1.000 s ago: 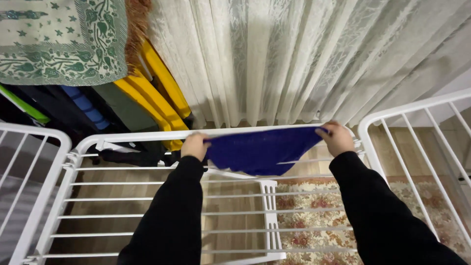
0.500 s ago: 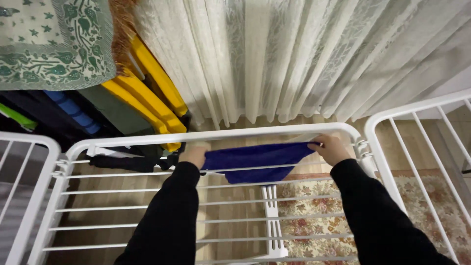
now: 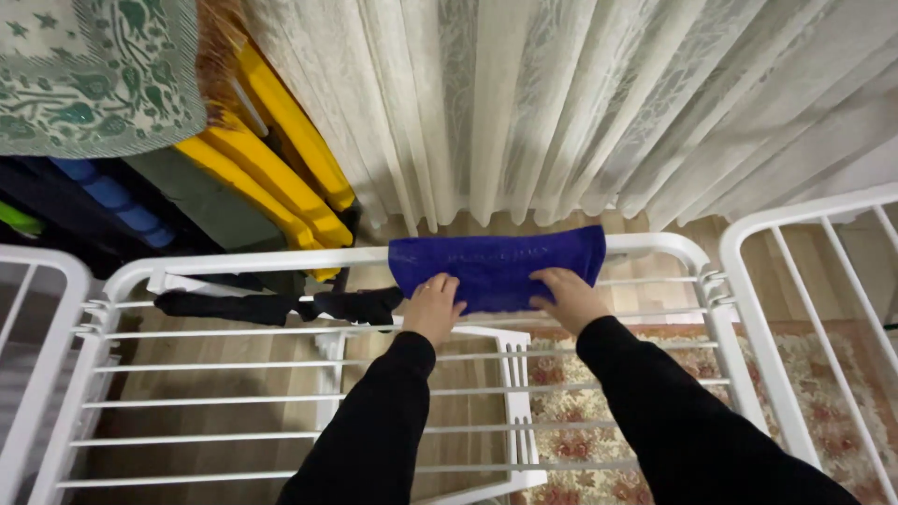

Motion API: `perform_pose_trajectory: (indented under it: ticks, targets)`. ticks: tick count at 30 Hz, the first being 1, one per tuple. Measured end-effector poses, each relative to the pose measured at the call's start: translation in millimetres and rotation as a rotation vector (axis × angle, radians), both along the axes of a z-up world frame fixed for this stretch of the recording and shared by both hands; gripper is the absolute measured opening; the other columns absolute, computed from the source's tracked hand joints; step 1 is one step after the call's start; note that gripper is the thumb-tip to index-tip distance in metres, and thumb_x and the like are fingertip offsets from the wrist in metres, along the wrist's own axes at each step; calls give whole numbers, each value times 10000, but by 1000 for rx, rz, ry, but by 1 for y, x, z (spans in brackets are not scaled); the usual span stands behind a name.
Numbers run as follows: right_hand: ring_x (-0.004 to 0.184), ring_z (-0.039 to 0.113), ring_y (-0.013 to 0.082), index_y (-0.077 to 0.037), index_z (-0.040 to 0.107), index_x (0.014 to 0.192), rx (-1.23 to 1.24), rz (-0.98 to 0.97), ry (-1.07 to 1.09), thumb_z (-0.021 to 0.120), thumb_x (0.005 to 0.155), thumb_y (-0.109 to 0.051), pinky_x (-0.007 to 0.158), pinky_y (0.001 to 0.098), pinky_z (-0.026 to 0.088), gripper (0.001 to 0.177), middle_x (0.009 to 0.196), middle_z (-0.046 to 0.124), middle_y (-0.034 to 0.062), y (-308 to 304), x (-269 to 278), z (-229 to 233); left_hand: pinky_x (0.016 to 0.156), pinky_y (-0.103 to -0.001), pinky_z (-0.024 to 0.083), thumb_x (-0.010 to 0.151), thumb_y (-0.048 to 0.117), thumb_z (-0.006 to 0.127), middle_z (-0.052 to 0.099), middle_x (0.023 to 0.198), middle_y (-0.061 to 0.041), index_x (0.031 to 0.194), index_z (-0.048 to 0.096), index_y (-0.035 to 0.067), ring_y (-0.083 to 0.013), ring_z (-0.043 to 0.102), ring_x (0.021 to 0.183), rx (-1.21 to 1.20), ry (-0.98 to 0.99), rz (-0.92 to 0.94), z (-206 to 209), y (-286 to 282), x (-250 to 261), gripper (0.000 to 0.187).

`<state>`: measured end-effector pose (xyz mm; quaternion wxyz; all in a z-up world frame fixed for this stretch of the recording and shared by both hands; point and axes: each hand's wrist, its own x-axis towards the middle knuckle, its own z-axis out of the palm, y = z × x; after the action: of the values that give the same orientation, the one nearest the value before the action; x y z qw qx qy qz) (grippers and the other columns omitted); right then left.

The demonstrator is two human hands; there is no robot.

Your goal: The person unfolds a white collapsible drying rack and hangs multiple clothing items on it, including socks, a blue shirt, a yellow cloth, a gray shirt, patterned socks, and a black garment. Each item is placed on the rack bars to dry.

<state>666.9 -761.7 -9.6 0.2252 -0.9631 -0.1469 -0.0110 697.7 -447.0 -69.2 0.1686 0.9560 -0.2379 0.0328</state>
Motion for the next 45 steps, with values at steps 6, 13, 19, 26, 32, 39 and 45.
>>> perform_pose_trajectory:
  ticks: [6, 13, 19, 26, 32, 39, 45]
  targets:
    - [1123, 724, 214, -337, 625, 1354, -565, -82, 360, 650, 888, -540, 994, 435, 527, 508, 1167, 766, -13, -1, 25, -40, 1001, -477, 478, 914, 460, 659, 743, 1124, -94, 1249, 585, 178, -306, 698, 1137, 321, 439, 13, 15, 8, 23, 444]
    - [1232, 661, 243, -432, 705, 1264, -598, -191, 458, 649, 902, -556, 1068, 544, 442, 387, 1207, 751, -76, -12, 39, -39, 1034, -444, 524, 859, 374, 750, 711, 1195, -51, 1175, 725, 189, -268, 666, 1198, 198, 385, 113, -6, 12, 35, 367]
    - [1290, 604, 263, -338, 597, 1370, -287, -203, 280, 742, 885, -407, 1054, 536, 517, 511, 1386, 614, -29, 33, -9, 24, 982, -444, 540, 874, 304, 764, 630, 1234, -111, 1272, 616, 162, -359, 664, 1152, -87, 172, 173, 23, 37, -16, 448]
    - [1215, 662, 258, -325, 691, 1273, 408, -97, 231, 797, 848, -286, 1030, 425, 537, 440, 1217, 748, -13, 178, -82, 131, 981, -453, 527, 878, 218, 755, 679, 1116, -123, 1263, 622, 160, -356, 671, 1115, -662, 74, 327, 139, 97, -120, 412]
    - [1180, 686, 308, -106, 741, 1173, 804, 212, 199, 834, 836, -133, 1007, 420, 552, 350, 1154, 768, 112, 317, -158, 236, 895, -363, 573, 876, 288, 772, 785, 984, 45, 1114, 706, 260, -191, 747, 993, -707, -78, 546, 235, 185, -244, 248]
    - [1175, 677, 195, -120, 739, 1184, 854, 458, 406, 831, 836, -76, 1030, 386, 519, 362, 1151, 779, 59, 473, -264, 250, 888, -399, 574, 852, 192, 773, 785, 897, 22, 1048, 718, 229, -241, 754, 958, -725, -91, 835, 276, 324, -429, 207]
    - [1168, 698, 188, -114, 756, 1157, 691, 610, 663, 841, 845, -125, 985, 359, 543, 323, 1142, 797, 70, 593, -376, 170, 887, -405, 582, 808, 166, 780, 766, 863, 26, 1011, 699, 262, -244, 752, 937, -581, -31, 1203, 165, 431, -588, 239]
